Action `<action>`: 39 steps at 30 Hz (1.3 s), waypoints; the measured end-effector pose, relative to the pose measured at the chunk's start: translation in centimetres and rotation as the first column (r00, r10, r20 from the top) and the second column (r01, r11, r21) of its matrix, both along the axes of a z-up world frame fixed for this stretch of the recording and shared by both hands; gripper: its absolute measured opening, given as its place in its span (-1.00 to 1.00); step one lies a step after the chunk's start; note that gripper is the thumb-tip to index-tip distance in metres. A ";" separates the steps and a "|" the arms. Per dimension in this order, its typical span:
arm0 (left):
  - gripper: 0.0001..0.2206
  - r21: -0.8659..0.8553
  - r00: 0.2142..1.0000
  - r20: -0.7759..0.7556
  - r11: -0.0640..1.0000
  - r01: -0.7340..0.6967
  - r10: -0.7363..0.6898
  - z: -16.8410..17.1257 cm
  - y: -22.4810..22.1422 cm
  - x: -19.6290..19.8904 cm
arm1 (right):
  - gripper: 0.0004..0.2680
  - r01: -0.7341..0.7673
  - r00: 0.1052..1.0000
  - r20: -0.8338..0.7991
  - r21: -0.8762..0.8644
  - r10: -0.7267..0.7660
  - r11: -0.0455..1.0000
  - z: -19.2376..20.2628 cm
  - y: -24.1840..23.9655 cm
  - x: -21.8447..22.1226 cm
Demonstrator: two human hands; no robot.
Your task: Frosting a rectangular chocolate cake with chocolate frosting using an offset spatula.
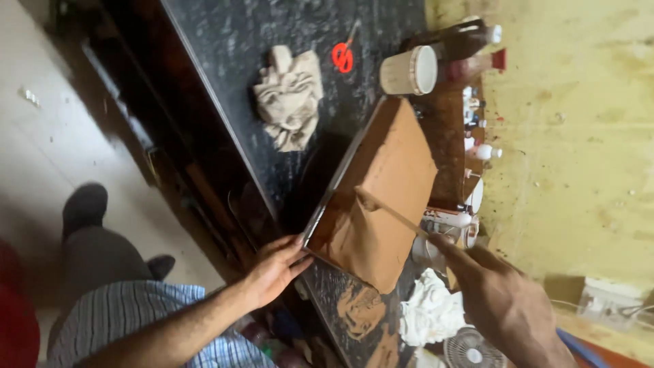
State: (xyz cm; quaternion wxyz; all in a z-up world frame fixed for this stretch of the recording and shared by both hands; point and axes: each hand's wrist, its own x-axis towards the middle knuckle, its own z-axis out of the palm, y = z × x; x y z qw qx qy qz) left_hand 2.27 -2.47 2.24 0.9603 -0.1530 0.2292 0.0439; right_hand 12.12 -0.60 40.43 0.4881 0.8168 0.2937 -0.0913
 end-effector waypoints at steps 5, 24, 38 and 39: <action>-0.80 0.117 0.997 0.071 0.993 -0.011 0.003 0.8 0.6 0.1 | -0.45 -0.528 0.849 -0.096 -0.225 0.520 0.819 -3.8 4.1 0.6; -0.77 0.152 1.000 -0.008 0.988 -0.004 0.005 1.9 0.4 0.5 | -0.50 -0.293 0.948 -0.042 -0.507 0.317 0.811 -4.7 10.2 -1.4; -0.75 0.180 0.996 0.048 0.980 -0.086 0.078 1.4 1.4 1.5 | -0.44 -0.528 0.849 -0.308 -0.528 0.429 0.665 -4.8 4.1 -5.7; -0.75 0.178 0.996 0.049 0.980 -0.085 0.078 1.5 1.6 1.4 | -0.44 -0.527 0.850 -0.307 -0.530 0.428 0.665 -4.7 3.7 -5.5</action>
